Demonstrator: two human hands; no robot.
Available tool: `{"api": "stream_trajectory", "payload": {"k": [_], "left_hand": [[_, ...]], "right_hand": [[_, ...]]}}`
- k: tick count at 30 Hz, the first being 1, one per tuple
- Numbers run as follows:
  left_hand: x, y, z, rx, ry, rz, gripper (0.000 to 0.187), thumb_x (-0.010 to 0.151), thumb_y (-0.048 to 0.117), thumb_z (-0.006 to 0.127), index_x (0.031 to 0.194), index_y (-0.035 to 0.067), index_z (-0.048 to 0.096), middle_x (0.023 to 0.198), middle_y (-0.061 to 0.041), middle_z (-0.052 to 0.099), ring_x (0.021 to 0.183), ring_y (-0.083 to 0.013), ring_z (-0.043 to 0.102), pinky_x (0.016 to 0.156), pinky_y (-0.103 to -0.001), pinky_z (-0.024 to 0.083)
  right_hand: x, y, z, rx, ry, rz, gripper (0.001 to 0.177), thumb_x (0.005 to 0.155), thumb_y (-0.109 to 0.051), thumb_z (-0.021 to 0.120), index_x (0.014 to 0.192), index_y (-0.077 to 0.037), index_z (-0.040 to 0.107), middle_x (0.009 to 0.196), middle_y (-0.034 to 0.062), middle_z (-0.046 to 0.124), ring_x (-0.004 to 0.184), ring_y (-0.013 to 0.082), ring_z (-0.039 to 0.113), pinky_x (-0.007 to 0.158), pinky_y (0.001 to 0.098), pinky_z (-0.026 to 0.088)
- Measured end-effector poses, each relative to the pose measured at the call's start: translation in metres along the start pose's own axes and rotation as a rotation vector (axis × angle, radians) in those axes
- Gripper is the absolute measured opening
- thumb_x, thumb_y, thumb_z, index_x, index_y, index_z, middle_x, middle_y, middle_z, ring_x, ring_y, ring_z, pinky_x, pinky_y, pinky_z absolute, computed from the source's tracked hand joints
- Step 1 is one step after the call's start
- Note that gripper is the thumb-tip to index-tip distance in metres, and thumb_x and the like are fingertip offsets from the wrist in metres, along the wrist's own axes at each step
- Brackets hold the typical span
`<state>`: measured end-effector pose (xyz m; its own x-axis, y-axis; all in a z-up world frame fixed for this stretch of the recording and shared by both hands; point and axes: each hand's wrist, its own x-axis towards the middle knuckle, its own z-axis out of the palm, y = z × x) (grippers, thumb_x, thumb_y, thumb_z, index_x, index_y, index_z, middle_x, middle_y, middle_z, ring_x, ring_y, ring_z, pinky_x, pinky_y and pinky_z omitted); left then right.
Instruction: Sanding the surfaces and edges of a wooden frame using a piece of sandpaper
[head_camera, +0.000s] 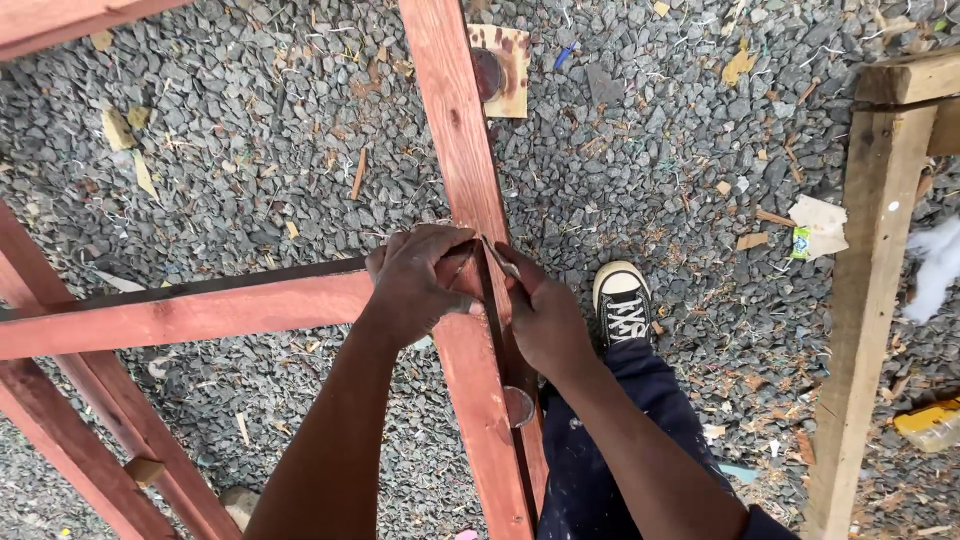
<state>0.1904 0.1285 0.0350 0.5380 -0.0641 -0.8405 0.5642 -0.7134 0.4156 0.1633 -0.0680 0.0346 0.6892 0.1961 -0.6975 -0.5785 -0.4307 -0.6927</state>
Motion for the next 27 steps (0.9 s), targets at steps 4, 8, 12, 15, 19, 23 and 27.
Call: {"api": "stream_trajectory", "payload": {"k": [4, 8, 12, 15, 19, 23, 27], "left_hand": [[0.005, -0.001, -0.002, 0.007, -0.006, -0.002, 0.098, 0.053, 0.047, 0.094, 0.143, 0.038, 0.057, 0.141, 0.018, 0.057, 0.135, -0.0151, 0.041, 0.116, -0.041, 0.012], [0.005, -0.003, -0.001, 0.001, -0.02, -0.009, 0.098, 0.053, 0.049, 0.095, 0.143, 0.04, 0.056, 0.141, 0.018, 0.057, 0.136, -0.0137, 0.04, 0.116, -0.041, 0.012], [0.005, -0.002, 0.0, 0.004, -0.012, 0.006, 0.096, 0.055, 0.049, 0.095, 0.142, 0.038, 0.057, 0.142, 0.017, 0.057, 0.136, -0.0149, 0.041, 0.117, -0.042, 0.012], [0.008, -0.008, 0.004, -0.006, -0.004, 0.017, 0.099, 0.054, 0.049, 0.094, 0.144, 0.038, 0.055, 0.142, 0.016, 0.057, 0.136, -0.0155, 0.041, 0.116, -0.043, 0.013], [0.005, -0.003, 0.002, -0.052, 0.027, 0.041, 0.11, 0.053, 0.048, 0.096, 0.152, 0.032, 0.049, 0.143, 0.011, 0.059, 0.136, -0.0189, 0.042, 0.116, -0.044, 0.011], [0.002, -0.006, 0.004, -0.044, 0.017, 0.023, 0.115, 0.052, 0.054, 0.096, 0.153, 0.032, 0.047, 0.143, 0.012, 0.059, 0.137, -0.0173, 0.041, 0.116, -0.043, 0.012], [0.006, -0.007, 0.003, -0.028, 0.013, 0.022, 0.11, 0.052, 0.051, 0.096, 0.151, 0.036, 0.049, 0.141, 0.015, 0.059, 0.137, -0.0153, 0.04, 0.116, -0.041, 0.01]], "right_hand": [[-0.01, -0.026, 0.015, -0.089, -0.044, -0.009, 0.054, 0.098, -0.01, 0.048, 0.151, -0.021, 0.052, 0.133, 0.0226, 0.066, 0.118, 0.0477, 0.061, 0.093, 0.0549, 0.052], [0.013, -0.007, 0.019, -0.156, -0.055, 0.003, 0.056, 0.098, -0.007, 0.043, 0.152, -0.018, 0.048, 0.132, 0.0238, 0.066, 0.118, 0.0495, 0.06, 0.095, 0.0573, 0.05], [-0.005, -0.029, 0.017, -0.191, -0.026, -0.003, 0.053, 0.097, -0.01, 0.045, 0.149, -0.018, 0.052, 0.129, 0.0224, 0.067, 0.117, 0.0473, 0.062, 0.089, 0.0559, 0.053], [0.007, -0.015, 0.014, -0.153, -0.044, -0.007, 0.053, 0.098, -0.009, 0.041, 0.149, -0.017, 0.052, 0.136, 0.0207, 0.065, 0.122, 0.0486, 0.058, 0.097, 0.0569, 0.049], [0.015, -0.043, 0.011, -0.214, -0.067, 0.087, 0.062, 0.093, -0.004, 0.05, 0.153, -0.019, 0.048, 0.116, 0.0205, 0.074, 0.111, 0.045, 0.067, 0.089, 0.0536, 0.053], [0.009, -0.045, 0.016, -0.166, -0.066, 0.078, 0.061, 0.094, -0.004, 0.047, 0.153, -0.018, 0.047, 0.129, 0.0209, 0.069, 0.114, 0.048, 0.064, 0.09, 0.0556, 0.052], [0.051, -0.007, 0.027, 0.224, -0.052, 0.076, 0.046, 0.099, -0.015, 0.049, 0.143, -0.019, 0.06, 0.115, 0.0137, 0.076, 0.108, 0.0321, 0.071, 0.093, 0.0444, 0.054]]}}
